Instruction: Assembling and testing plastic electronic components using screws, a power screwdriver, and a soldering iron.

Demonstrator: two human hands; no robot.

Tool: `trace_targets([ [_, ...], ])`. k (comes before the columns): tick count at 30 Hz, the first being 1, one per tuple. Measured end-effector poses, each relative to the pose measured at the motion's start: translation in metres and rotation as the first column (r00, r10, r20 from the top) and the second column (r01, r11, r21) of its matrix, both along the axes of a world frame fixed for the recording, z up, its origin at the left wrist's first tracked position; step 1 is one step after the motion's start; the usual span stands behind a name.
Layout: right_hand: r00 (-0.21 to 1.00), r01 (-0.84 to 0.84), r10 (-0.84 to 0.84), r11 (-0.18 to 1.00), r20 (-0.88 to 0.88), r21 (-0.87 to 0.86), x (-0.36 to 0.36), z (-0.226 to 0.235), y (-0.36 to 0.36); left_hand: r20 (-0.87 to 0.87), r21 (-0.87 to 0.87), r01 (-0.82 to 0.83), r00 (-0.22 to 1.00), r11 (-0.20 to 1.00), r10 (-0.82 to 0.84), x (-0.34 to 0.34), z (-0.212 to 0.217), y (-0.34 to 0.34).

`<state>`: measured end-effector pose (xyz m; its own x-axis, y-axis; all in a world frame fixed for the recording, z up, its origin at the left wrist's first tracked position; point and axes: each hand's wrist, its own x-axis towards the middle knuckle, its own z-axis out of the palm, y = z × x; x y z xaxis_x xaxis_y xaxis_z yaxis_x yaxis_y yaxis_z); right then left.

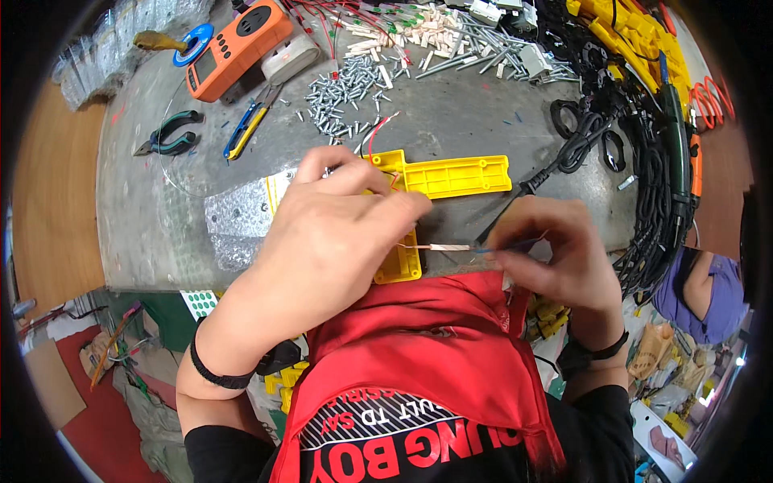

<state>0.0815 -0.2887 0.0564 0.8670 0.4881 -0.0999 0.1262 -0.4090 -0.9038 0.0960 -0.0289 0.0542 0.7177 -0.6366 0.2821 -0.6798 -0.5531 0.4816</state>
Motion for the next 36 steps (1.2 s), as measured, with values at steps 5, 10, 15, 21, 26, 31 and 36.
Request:
trace_targets([
  [5, 0.990, 0.070, -0.064, 0.996, -0.123, 0.051, 0.005, -0.006, -0.012, 0.001, 0.119, 0.112, 0.994, 0.987, -0.113, 0.005, 0.003, -0.010],
  [10, 0.989, 0.057, -0.044, 0.995, 0.143, -0.083, 0.003, -0.010, -0.017, -0.016, 0.139, 0.084, 0.996, 0.987, -0.082, 0.012, 0.007, -0.015],
  [15, 0.989, 0.148, -0.135, 0.955, 0.068, -0.256, -0.001, 0.001, -0.020, 0.067, 0.040, -0.130, 0.990, 0.991, 0.127, 0.016, 0.004, -0.022],
  [21, 0.998, 0.048, -0.043, 0.990, 0.047, -0.131, 0.001, 0.007, -0.029, -0.021, 0.084, -0.170, 0.985, 0.982, 0.173, 0.022, 0.008, -0.021],
  [26, 0.991, -0.127, 0.129, 0.988, 0.022, -0.086, 0.003, 0.011, -0.028, -0.083, -0.050, -0.178, 0.981, 0.983, 0.174, 0.025, 0.004, -0.025],
  [31, 0.965, 0.033, 0.009, 0.987, 0.261, -0.158, 0.001, 0.015, 0.001, -0.042, -0.117, -0.159, 0.987, 0.980, 0.155, 0.020, 0.001, -0.032],
  [36, 0.738, 0.063, 0.081, 0.980, 0.670, -0.187, 0.011, 0.009, 0.016, 0.015, -0.078, -0.155, 0.988, 0.985, 0.157, 0.010, 0.007, -0.038],
])
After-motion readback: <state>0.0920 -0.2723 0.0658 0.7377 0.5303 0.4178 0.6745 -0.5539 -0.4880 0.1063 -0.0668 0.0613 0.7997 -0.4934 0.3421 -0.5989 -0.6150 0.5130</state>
